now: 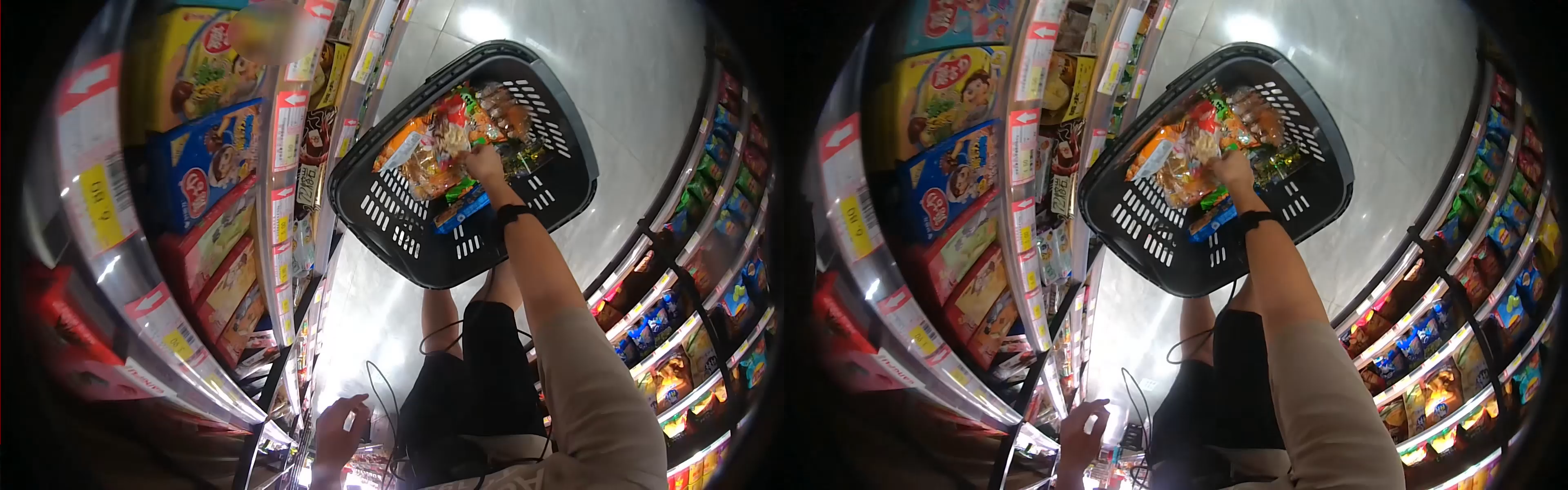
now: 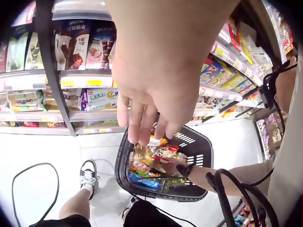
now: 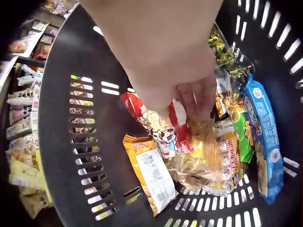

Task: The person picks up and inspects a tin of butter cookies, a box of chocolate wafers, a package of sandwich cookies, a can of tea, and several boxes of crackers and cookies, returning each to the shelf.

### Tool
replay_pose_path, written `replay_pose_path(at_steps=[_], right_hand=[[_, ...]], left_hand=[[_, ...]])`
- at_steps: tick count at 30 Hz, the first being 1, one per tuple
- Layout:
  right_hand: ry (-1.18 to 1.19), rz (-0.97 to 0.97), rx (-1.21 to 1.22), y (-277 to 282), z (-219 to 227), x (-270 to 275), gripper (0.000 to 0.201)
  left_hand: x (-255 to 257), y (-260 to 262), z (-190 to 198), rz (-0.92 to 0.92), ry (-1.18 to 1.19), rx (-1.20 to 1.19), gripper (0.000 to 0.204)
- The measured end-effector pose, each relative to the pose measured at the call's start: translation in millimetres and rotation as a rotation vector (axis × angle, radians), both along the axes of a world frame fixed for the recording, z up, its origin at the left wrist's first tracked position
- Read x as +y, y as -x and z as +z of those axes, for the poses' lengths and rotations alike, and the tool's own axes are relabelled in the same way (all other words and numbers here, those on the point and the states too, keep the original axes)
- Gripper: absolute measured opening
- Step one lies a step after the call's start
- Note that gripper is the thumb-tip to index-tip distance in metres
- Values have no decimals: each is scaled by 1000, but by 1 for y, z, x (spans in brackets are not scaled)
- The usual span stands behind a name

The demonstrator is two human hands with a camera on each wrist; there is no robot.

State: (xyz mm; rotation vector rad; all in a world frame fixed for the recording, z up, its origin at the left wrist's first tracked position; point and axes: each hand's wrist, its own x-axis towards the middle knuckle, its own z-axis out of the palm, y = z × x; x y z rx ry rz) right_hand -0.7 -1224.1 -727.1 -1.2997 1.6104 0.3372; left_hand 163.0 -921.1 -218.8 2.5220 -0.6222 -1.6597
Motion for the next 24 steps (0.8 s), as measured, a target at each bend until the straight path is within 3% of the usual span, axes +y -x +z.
replay_pose_path(at_steps=[5, 6, 8, 9, 10, 13, 15, 16, 17, 19, 21, 23, 24], right_hand=[[60, -6, 61, 35, 58, 2, 33], [3, -144, -29, 51, 51, 10, 22], [-161, -251, -128, 55, 136, -5, 17], [-198, -119, -142, 74, 141, -7, 21], [-230, -221, -153, 79, 168, -6, 23], [-343, -120, -184, 87, 270, -24, 24], [-326, 49, -328, 90, 334, -35, 29], [-365, 65, -335, 70, 414, -47, 30], [-350, 80, -398, 61, 466, -54, 31], [-368, 34, -575, 47, 540, -65, 29], [-277, 176, -704, 35, 614, -68, 28], [-214, 288, -861, 26, 665, -66, 24], [-207, 309, -952, 27, 682, -63, 22]], left_hand=[[-7, -14, 7, -68, 216, -22, 29], [-24, -19, 19, -167, 241, -109, 31], [-31, -27, 38, -110, 180, -151, 30], [-32, -29, 48, -75, 166, -170, 30], [-38, -30, 62, -55, 203, -188, 31], [-48, -21, 105, 85, 317, -157, 35], [-47, -13, 136, 25, 390, -171, 35], [-51, -7, 150, 8, 437, -187, 35], [-53, -3, 167, -34, 505, -245, 34], [-57, 4, 189, 206, 618, -171, 35], [-60, 12, 189, 363, 784, -168, 36], [-69, 19, 157, 720, 1039, 192, 38], [-81, 25, 160, 821, 1026, 315, 45]])
